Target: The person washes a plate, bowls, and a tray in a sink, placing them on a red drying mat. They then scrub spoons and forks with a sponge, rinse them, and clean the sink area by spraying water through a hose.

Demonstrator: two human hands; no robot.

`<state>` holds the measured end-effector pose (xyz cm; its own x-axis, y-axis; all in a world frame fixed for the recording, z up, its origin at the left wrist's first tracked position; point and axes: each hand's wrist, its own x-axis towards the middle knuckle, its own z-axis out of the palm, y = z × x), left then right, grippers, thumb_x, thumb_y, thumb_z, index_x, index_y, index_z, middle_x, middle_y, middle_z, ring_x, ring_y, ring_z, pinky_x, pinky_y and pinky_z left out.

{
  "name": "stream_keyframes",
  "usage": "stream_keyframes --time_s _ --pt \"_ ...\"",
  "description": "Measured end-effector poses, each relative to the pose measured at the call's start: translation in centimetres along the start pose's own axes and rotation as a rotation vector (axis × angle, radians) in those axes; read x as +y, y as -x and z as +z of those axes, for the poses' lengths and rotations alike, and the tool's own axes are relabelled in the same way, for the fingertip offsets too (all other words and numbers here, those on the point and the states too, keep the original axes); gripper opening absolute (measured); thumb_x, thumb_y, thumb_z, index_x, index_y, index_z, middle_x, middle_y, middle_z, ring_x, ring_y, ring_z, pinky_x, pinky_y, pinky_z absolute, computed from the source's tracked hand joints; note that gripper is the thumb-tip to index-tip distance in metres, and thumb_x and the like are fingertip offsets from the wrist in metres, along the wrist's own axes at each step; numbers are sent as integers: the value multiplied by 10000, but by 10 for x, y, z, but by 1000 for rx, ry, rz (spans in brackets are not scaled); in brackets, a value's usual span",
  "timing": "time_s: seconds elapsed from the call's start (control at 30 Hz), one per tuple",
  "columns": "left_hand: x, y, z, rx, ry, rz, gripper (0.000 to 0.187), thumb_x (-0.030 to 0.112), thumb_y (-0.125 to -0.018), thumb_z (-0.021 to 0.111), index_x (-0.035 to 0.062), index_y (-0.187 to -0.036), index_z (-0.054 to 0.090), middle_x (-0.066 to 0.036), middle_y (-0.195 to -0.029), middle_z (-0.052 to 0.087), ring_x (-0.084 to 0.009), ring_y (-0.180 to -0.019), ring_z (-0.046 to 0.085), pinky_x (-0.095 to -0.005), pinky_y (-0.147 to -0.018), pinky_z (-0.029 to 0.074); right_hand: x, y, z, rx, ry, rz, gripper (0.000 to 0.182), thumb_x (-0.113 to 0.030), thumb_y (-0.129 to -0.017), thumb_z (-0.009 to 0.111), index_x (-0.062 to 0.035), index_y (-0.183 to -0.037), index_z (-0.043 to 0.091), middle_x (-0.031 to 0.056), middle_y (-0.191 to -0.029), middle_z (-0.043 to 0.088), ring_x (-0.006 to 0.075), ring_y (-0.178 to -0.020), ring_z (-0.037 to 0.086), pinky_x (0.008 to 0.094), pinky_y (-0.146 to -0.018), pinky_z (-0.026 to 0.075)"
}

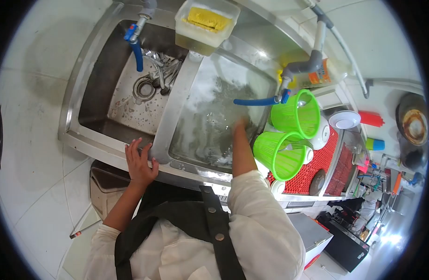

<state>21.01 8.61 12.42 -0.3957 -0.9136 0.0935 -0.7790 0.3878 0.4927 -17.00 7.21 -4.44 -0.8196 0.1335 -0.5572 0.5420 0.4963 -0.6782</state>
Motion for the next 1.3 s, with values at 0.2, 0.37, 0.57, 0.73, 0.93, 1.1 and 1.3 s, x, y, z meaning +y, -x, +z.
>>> stream_keyframes --time_s 0.2,0.37,0.57,0.73,0.93,1.1,1.3 --pt "-5 8 -6 3 4 25 425 164 -623 524 50 -1032 492 -167 -1174 362 -345 -1138 308 -532 -964 170 -9 58 -44 -367 -182 -337 360 -87 -662 527 -38 -1017 486 113 -896 537 255 -795 548 380 -652 452" --pt "-7 12 -7 26 34 60 414 159 -629 515 43 -1026 493 -160 -1174 358 -329 -1145 302 -538 -961 170 -23 111 -76 -452 -236 21 396 -86 -681 490 -25 -1068 429 144 -944 517 319 -850 543 491 -676 465" --pt "-9 14 -12 28 76 129 407 147 -644 504 42 -1036 482 -161 -1174 355 -331 -1146 297 -538 -958 171 -64 181 -126 -795 -234 16 435 -157 -721 530 11 -1098 391 154 -993 509 291 -888 537 441 -755 465" --pt "-10 15 -15 44 122 150 400 144 -652 507 34 -1036 473 -173 -1177 349 -341 -1141 297 -542 -955 172 -117 241 -193 -811 -89 -220 354 -196 -736 536 18 -1004 447 142 -919 527 250 -792 553 403 -665 482" --pt "-6 17 -14 88 140 224 391 128 -644 521 10 -1013 468 -209 -1158 350 -368 -1121 300 -532 -948 182 -230 282 -306 -499 -189 -595 465 -290 -720 561 49 -1029 480 146 -908 563 222 -791 559 313 -722 439" --pt "5 16 -17 94 111 268 385 105 -618 524 -3 -984 468 -223 -1122 362 -377 -1076 324 -514 -927 210 -324 228 -371 -449 -525 -723 379 -230 -759 536 49 -1004 460 156 -914 541 250 -861 550 346 -725 467" --pt "17 17 -11 132 56 187 381 106 -588 523 -9 -948 474 -220 -1099 373 -393 -1035 341 -472 -899 272 -377 60 -341 -323 -581 -721 441 -177 -690 630 112 -956 429 204 -857 515 337 -683 580 438 -540 527"
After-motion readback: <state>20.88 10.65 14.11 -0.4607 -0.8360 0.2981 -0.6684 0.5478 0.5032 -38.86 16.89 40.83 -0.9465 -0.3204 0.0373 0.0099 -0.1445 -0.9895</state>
